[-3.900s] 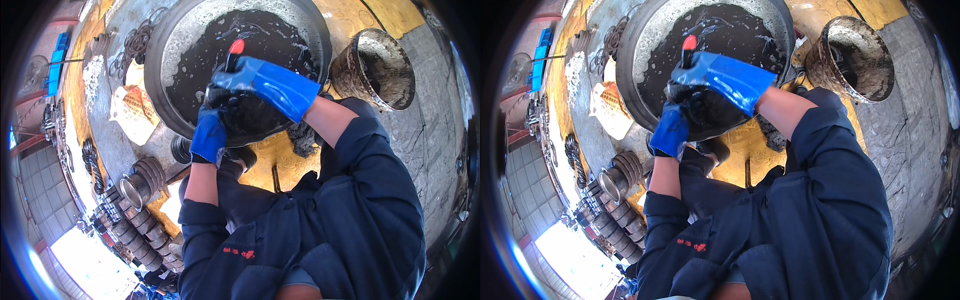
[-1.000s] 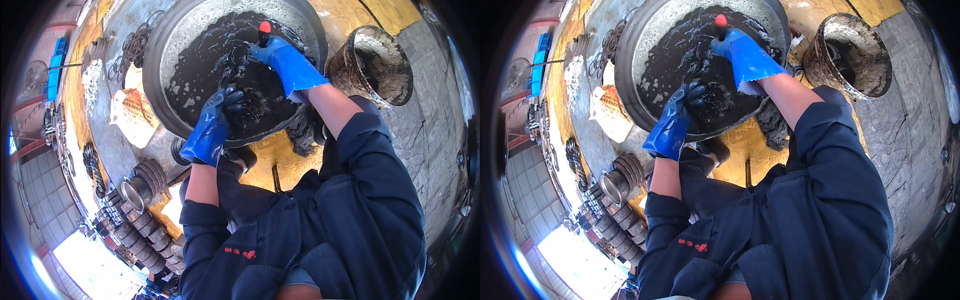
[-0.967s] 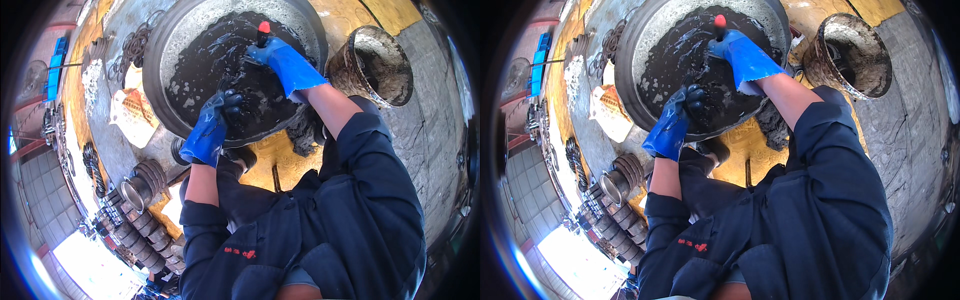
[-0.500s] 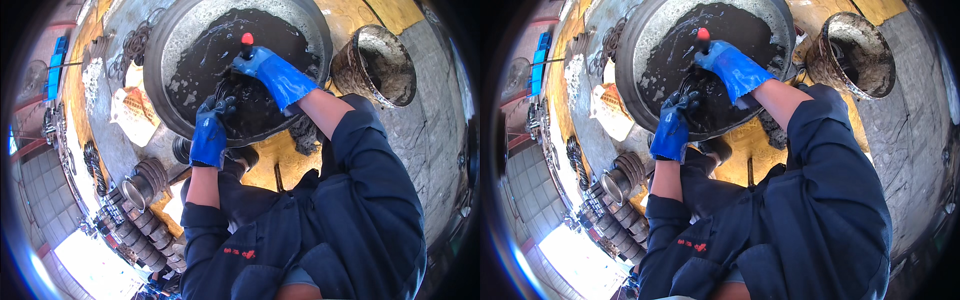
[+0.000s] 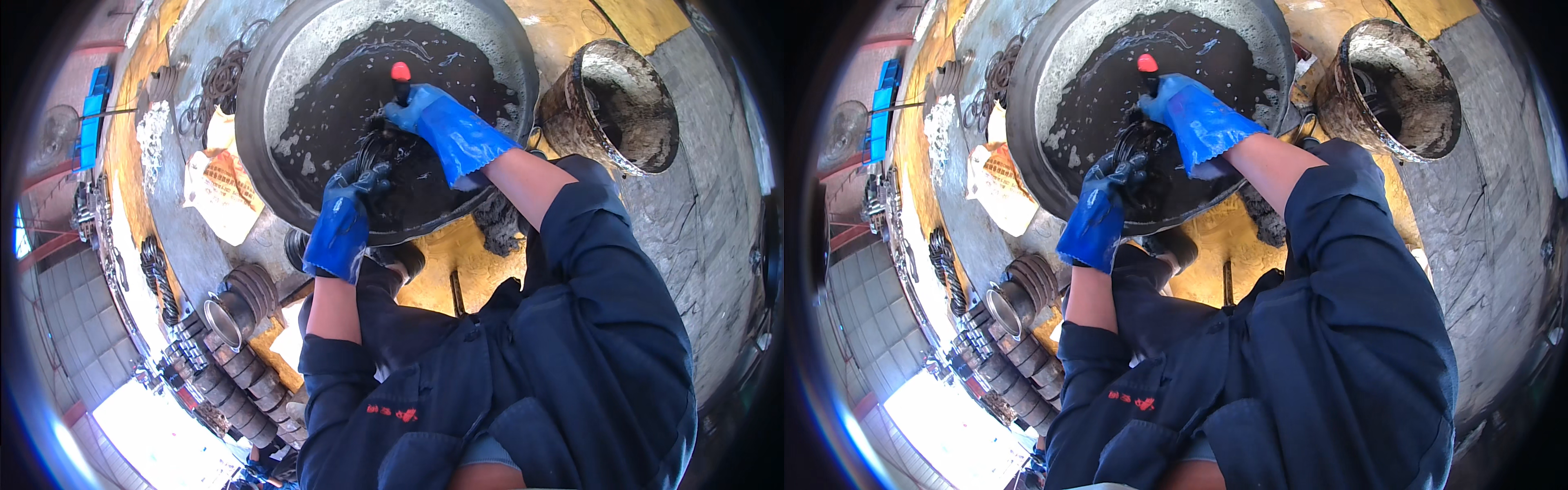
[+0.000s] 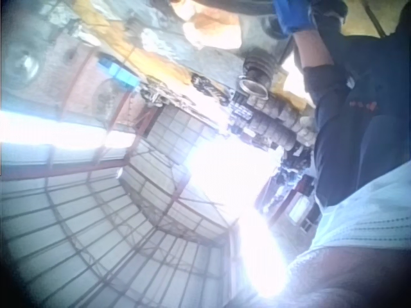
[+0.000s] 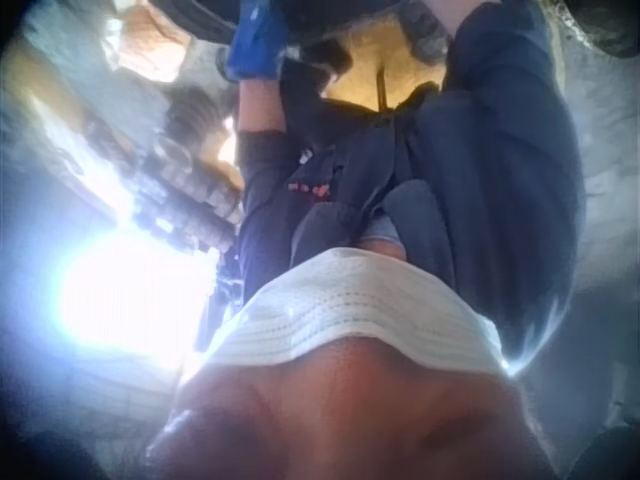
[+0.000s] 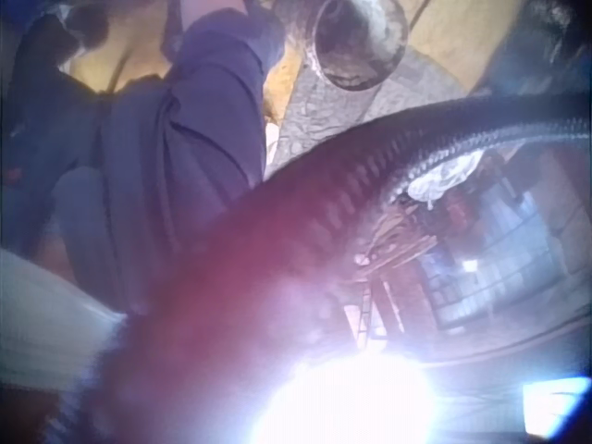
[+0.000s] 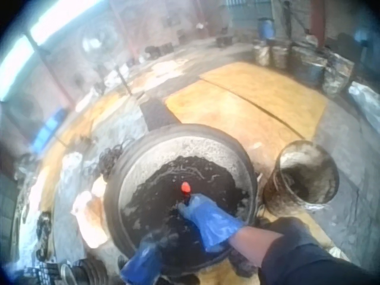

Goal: The person cleans large circular metal components by washing them in a container of dark liquid with a brush and dipping them into an adjacent bucket.

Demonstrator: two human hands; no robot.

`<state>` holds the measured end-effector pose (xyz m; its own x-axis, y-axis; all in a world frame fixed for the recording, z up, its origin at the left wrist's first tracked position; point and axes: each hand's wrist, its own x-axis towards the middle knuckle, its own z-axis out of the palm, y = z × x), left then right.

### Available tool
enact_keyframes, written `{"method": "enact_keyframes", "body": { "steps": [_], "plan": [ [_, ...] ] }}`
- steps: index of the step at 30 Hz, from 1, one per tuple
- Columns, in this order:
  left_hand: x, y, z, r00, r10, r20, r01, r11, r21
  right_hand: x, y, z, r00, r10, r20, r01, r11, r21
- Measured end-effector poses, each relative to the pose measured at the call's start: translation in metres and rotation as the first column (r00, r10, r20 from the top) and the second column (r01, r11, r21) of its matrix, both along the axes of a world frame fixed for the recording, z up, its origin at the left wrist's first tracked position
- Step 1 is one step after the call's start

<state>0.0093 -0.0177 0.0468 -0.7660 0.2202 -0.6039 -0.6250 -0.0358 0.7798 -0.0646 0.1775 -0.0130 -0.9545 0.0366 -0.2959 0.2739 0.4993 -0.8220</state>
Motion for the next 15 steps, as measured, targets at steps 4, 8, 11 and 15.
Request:
{"method": "enact_keyframes", "body": {
  "steps": [4,8,11,15],
  "plan": [
    [-0.001,-0.007,-0.015,0.994,-0.064,0.092,0.056,0.995,0.078,-0.001,0.014,-0.019,0.996,-0.083,0.011,0.082,0.994,0.077],
    [-0.006,0.003,-0.030,0.993,-0.108,0.055,0.105,0.993,0.052,-0.016,0.027,-0.005,0.978,-0.185,0.092,0.181,0.982,0.045],
    [-0.005,0.003,-0.032,0.998,-0.057,0.027,0.055,0.997,0.051,-0.021,0.035,-0.002,0.960,-0.271,0.068,0.271,0.963,0.001],
    [-0.003,0.001,-0.034,1.000,0.008,-0.008,-0.008,0.998,0.055,-0.032,0.037,-0.018,0.940,-0.320,0.121,0.332,0.938,-0.098]
  ]
}}
